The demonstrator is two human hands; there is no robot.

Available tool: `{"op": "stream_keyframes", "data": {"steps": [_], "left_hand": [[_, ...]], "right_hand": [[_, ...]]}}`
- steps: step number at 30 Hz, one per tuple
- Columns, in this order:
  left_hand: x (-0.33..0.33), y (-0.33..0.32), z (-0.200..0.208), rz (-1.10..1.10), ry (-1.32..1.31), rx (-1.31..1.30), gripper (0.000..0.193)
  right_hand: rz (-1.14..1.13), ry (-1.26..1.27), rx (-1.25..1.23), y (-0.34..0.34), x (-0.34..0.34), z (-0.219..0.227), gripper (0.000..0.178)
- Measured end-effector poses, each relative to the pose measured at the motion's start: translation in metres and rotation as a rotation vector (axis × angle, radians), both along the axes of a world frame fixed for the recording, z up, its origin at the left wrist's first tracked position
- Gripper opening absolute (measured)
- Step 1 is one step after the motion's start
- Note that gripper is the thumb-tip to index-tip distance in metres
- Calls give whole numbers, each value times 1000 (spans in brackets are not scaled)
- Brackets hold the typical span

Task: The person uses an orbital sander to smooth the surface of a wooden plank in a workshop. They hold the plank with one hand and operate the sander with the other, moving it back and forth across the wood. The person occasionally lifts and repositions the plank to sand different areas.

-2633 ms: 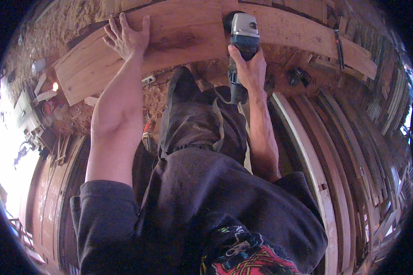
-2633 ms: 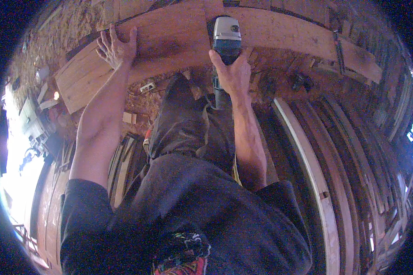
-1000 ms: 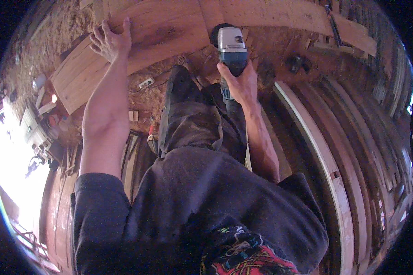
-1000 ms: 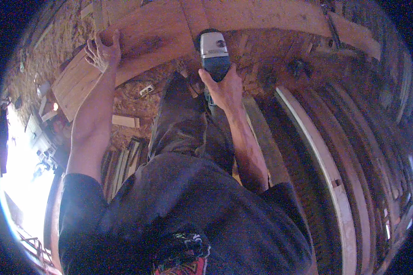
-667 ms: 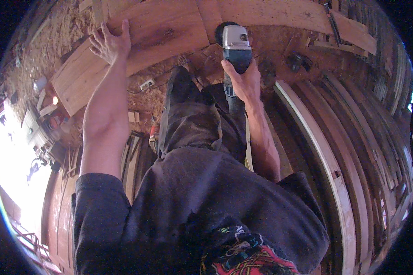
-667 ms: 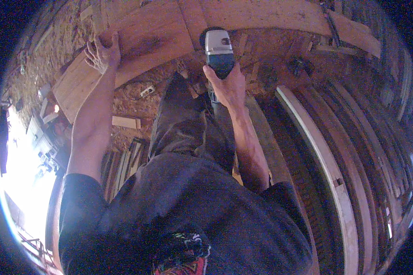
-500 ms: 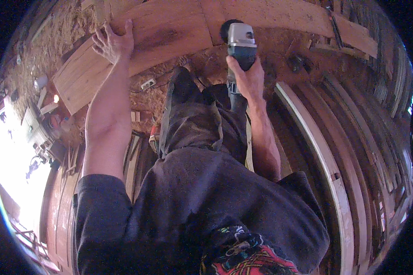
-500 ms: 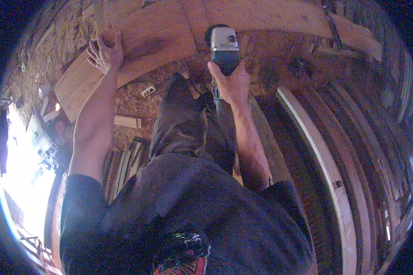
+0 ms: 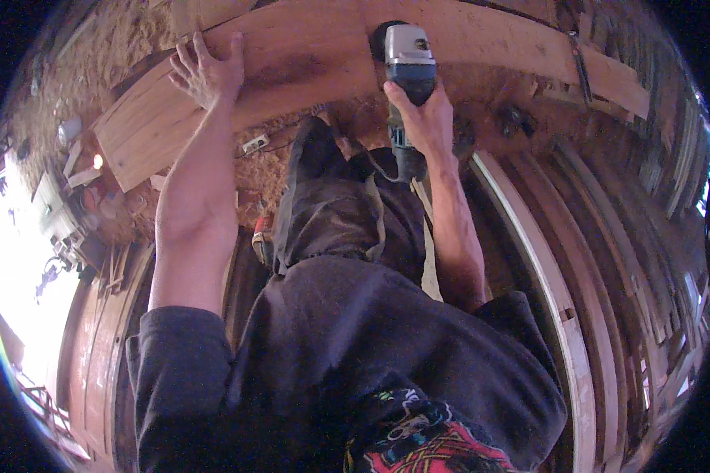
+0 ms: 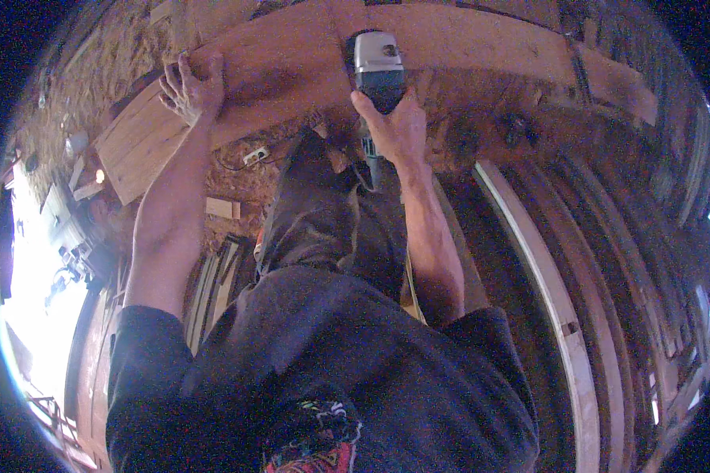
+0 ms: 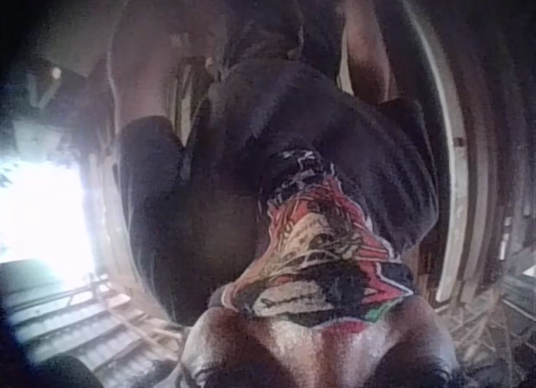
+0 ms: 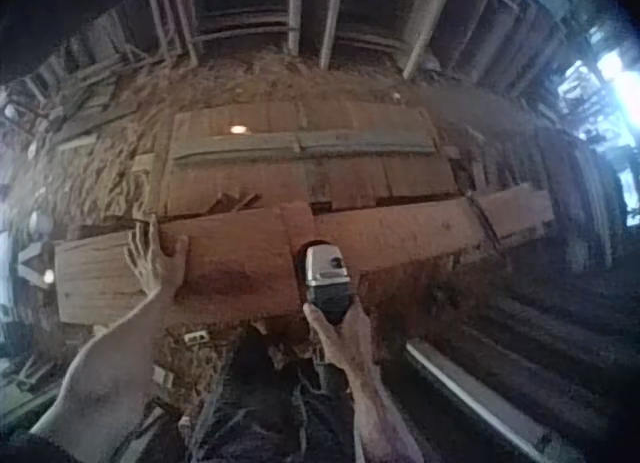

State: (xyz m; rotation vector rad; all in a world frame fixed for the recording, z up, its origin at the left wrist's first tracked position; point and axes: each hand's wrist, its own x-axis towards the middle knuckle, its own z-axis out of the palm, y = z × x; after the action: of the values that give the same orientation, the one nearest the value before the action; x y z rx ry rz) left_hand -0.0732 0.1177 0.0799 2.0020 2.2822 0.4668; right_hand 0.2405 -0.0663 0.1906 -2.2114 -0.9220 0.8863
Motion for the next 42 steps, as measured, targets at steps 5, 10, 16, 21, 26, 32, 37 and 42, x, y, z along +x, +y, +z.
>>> {"op": "stream_keyframes", "data": {"steps": [5, 10, 16, 21, 26, 32, 37, 42], "left_hand": [[2, -1, 3, 13, 7, -21, 100], [2, -1, 1, 15, 0, -20, 100], [3, -2, 2, 19, 11, -22, 99], [6, -3, 3, 19, 4, -13, 98], [4, -3, 3, 22, 35, -18, 97], [5, -4, 5, 17, 30, -15, 96], [5, -5, 8, 8, 12, -21, 95], [5, -5, 8, 0, 33, -18, 94]], "right_hand": [[3, 90, -59, 22, 13, 10, 60], [36, -76, 22, 25, 9, -14, 57], [85, 26, -44, 47, 12, -3, 80], [47, 7, 19, 57, 21, -13, 52], [97, -1, 184, 72, 12, -19, 44], [86, 70, 67, 95, 15, -14, 56], [87, 100, 98, 107, 12, -12, 49], [118, -36, 23, 116, 14, -15, 45]]}}
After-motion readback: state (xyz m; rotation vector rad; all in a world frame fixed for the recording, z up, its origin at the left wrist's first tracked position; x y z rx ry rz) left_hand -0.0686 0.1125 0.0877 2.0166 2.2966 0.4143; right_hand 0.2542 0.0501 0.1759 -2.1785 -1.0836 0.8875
